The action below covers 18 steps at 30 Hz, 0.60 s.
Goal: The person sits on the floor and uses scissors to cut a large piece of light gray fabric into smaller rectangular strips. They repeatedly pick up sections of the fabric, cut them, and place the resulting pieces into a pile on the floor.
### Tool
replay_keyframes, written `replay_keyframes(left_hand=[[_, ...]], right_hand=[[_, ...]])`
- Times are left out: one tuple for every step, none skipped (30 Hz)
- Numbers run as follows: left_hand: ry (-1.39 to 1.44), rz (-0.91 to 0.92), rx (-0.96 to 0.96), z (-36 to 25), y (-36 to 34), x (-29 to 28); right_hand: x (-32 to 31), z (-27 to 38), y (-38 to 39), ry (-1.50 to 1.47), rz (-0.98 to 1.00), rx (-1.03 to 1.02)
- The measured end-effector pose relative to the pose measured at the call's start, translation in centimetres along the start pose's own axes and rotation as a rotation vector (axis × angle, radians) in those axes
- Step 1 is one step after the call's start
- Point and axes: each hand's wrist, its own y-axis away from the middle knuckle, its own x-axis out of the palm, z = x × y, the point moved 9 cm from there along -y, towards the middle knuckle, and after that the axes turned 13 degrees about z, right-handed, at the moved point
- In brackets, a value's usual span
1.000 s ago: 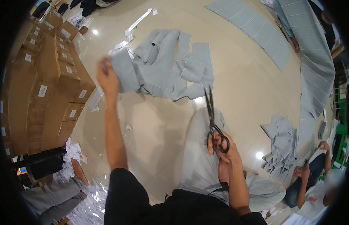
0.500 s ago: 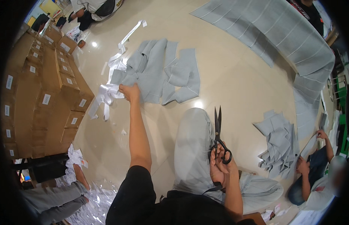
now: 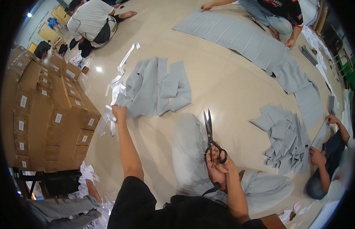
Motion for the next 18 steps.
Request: replay_keyframes(left_hand=[[-0.041, -0.001, 0.021, -0.7, 0.1, -1.4], [-0.067, -0.027, 0.094, -1.8, 0.1, -2.8], [-0.013, -0.015, 0.106, -2.4, 0.0, -3.8], [0.046, 0.007, 0.122, -4.1, 0.4, -4.8], [0.096, 0.018, 0.131, -4.8, 0.5, -6.2], [0.133, 0.047, 0.135, -5.0, -0.6, -7.4], [0.168, 0.029, 0.179, -5.7, -0.9, -9.0], [0.203, 0.011, 0.224, -6.5, -1.1, -10.5], [0.237, -0.006, 0.270, -7.4, -1.4, -12.1], [0.228, 0.022, 0.277, -8.2, -2.1, -13.3], [0.257, 0.059, 0.270, -10.0, -1.0, -12.9], [0.285, 0.095, 0.263, -11.7, 0.1, -12.7], [0.312, 0.130, 0.253, -13.2, 1.4, -12.9], [0.346, 0.132, 0.293, -14.0, 1.9, -13.6], [0.379, 0.133, 0.333, -14.9, 2.4, -14.4], [0.412, 0.137, 0.369, -15.4, 2.7, -14.8], [0.426, 0.136, 0.403, -16.1, 3.0, -15.0], [0.436, 0.129, 0.436, -16.8, 3.4, -15.5]], right_hand=[[0.3, 0.1, 0.0, -0.003, 0.015, 0.006], [0.5, 0.2, 0.0, -0.005, 0.029, 0.012], [0.6, 0.3, -0.1, 0.001, 0.054, 0.016], [0.3, 0.6, 0.1, 0.015, 0.071, 0.015], [0.6, 0.5, 0.0, 0.017, 0.097, 0.021], [0.7, 0.5, 0.0, 0.029, 0.086, 0.018], [1.2, 0.7, 0.0, 0.040, 0.077, 0.018], [1.5, 0.7, -0.1, 0.051, 0.067, 0.019], [1.2, 0.4, -0.1, 0.086, 0.076, 0.042], [0.8, 0.1, -0.2, 0.119, 0.090, 0.063], [0.5, 0.4, -0.2, 0.168, 0.085, 0.083], [-0.1, 0.3, -0.1, 0.162, -0.001, 0.108], [0.4, 0.4, 0.0, 0.154, -0.087, 0.135], [0.7, 0.1, -0.2, 0.146, -0.170, 0.165], [1.8, -0.1, -1.5, 0.084, -0.105, 0.133], [2.8, -0.4, -2.8, 0.023, -0.045, 0.103], [4.5, -0.5, -4.9, 0.038, 0.004, 0.104], [6.2, -0.8, -6.9, 0.051, 0.058, 0.105]])
